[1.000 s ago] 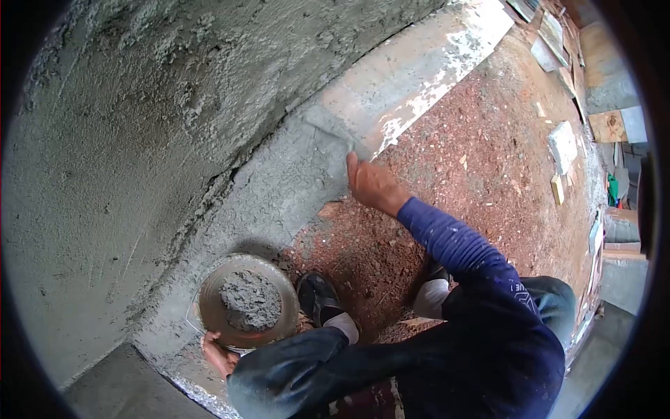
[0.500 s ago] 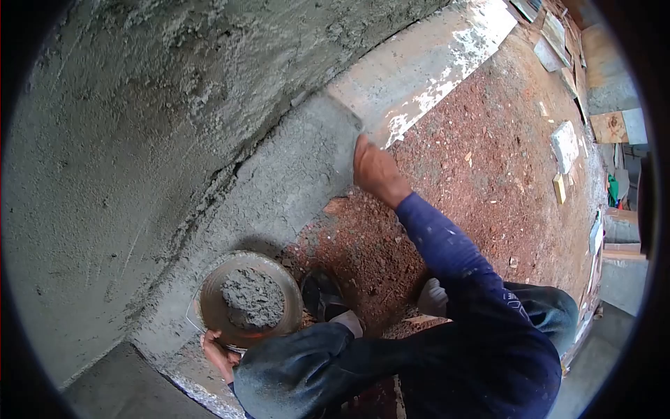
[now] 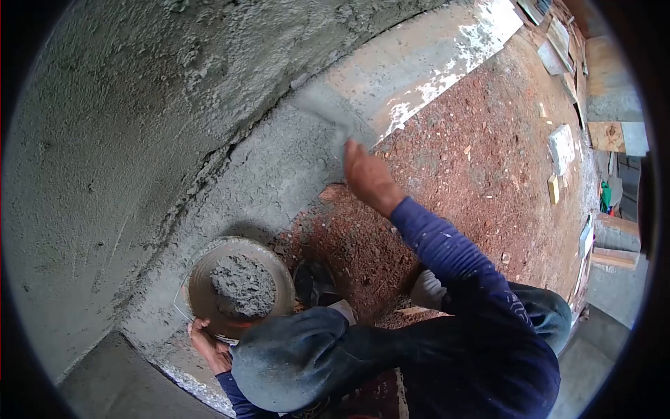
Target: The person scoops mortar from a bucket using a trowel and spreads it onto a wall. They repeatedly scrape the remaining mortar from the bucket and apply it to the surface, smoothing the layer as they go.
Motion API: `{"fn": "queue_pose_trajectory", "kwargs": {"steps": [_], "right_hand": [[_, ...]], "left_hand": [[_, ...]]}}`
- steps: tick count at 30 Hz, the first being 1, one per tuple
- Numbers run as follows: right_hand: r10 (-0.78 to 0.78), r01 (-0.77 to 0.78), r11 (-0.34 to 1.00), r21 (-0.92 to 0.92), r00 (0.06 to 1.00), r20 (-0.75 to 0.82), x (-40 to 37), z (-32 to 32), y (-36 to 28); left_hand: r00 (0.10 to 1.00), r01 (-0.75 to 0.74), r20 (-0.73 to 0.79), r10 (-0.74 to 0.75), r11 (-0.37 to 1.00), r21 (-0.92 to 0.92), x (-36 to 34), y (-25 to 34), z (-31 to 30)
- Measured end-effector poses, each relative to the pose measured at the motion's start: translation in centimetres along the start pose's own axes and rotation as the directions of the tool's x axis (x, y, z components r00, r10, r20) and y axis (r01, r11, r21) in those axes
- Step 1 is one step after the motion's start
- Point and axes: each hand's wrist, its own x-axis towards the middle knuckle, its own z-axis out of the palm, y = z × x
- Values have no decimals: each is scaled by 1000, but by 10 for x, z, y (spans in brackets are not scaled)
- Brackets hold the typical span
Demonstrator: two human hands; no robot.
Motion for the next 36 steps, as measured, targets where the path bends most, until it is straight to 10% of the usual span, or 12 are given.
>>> {"fn": "queue_pose_trajectory", "kwargs": {"steps": [2, 6, 8, 10, 12, 14, 16, 22, 28, 36], "right_hand": [[65, -117, 987, -110, 920, -387, -5, 12, 17], [-249, 129, 951, -281, 859, -448, -13, 65, 16], [176, -169, 973, 160, 984, -29, -23, 12, 0], [169, -143, 976, 165, 973, -157, -24, 36, 17], [-52, -51, 972, -229, 904, -425, -26, 74, 25], [6, -72, 992, -103, 846, -533, -17, 92, 35], [81, -89, 975, 202, 995, 51, -35, 15, 7], [399, -492, 599, 632, 868, 297, -37, -49, 48], [88, -178, 946, 272, 946, 313, 51, -27, 8], [76, -262, 818, 512, 932, 356, 31, -32, 22]], "left_hand": [[999, 35, -36, -36, 999, -34, -8, 5, 8], [998, 46, 39, -40, 987, -156, 2, 4, 14], [998, 14, 61, -9, 997, -77, 5, 3, 4], [1000, 28, 14, -27, 997, -70, 2, 5, 4], [999, 20, 48, -15, 995, -102, 2, 3, 6], [998, 38, 48, -33, 993, -113, -1, 7, 14], [998, 60, 15, -58, 992, -115, -1, 8, 9], [997, 73, 24, -70, 987, -144, 10, 0, -1], [991, 136, 27, -133, 975, -178, 13, 5, 9], [1000, -19, 2, 19, 990, -141, 10, 8, 27]]}}
